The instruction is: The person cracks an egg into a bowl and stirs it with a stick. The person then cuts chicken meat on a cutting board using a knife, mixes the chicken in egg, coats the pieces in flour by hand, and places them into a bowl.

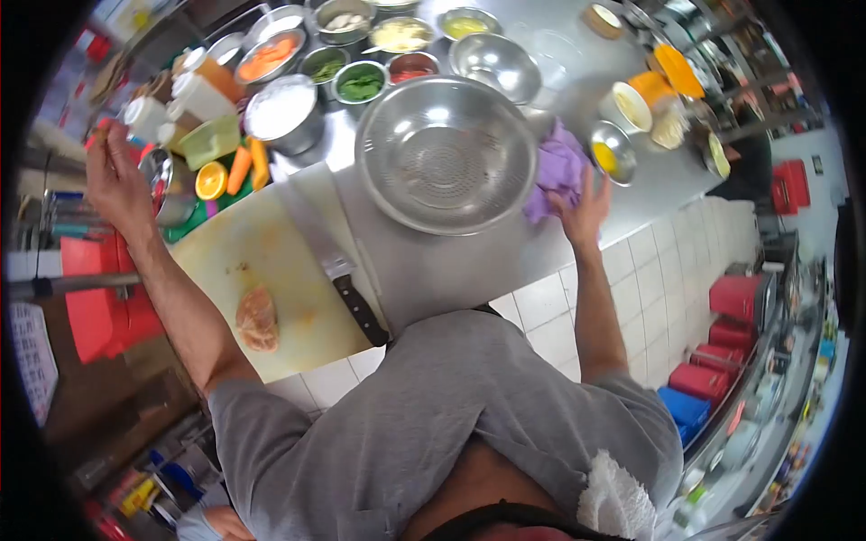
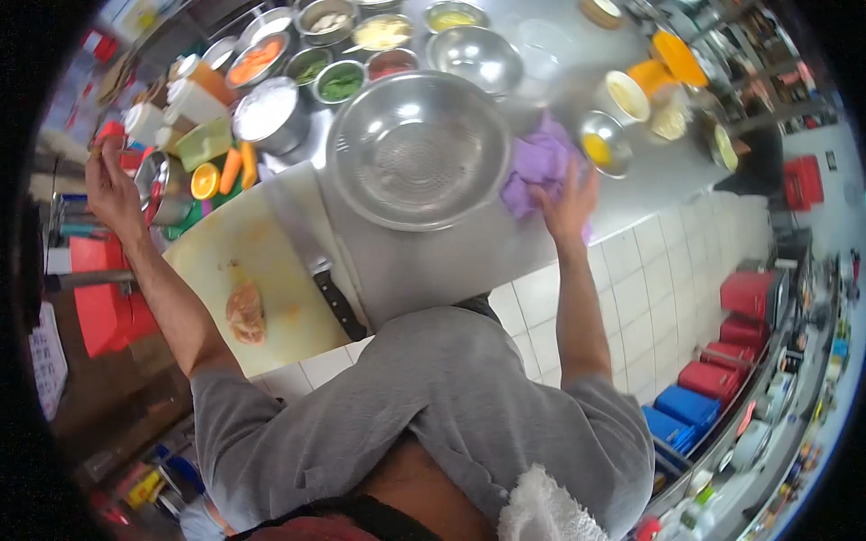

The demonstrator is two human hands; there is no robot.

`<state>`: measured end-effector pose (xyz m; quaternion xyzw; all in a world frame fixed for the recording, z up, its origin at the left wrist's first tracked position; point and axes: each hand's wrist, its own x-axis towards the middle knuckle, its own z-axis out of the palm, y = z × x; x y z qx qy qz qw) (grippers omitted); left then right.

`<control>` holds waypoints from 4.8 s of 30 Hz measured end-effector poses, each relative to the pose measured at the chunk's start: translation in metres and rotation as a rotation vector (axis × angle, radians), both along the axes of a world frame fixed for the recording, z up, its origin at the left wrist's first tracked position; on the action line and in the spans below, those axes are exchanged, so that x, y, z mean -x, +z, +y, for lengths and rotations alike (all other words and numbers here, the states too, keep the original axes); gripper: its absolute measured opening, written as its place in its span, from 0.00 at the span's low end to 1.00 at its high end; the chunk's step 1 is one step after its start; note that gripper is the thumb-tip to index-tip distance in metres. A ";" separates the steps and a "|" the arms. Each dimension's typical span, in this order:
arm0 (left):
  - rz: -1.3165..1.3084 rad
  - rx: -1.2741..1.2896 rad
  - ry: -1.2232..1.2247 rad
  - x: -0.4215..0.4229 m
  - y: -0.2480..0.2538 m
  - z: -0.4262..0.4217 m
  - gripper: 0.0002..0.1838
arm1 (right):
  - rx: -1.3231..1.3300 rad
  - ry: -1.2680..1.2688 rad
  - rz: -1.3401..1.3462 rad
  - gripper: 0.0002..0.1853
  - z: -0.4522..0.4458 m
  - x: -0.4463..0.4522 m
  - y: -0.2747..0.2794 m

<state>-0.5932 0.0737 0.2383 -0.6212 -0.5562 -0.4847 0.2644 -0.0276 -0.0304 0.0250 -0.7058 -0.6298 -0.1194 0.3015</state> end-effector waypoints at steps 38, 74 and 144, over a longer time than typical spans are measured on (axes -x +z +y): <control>-0.533 -0.214 0.128 0.132 -0.046 -0.042 0.09 | 0.354 0.444 0.505 0.25 -0.086 0.163 0.017; -0.985 0.493 0.076 0.070 -0.178 -0.343 0.07 | 1.053 0.942 0.083 0.20 -0.151 0.334 0.023; -0.034 0.755 -0.559 -0.276 -0.232 -0.197 0.19 | 0.677 0.544 0.164 0.20 -0.214 0.084 -0.020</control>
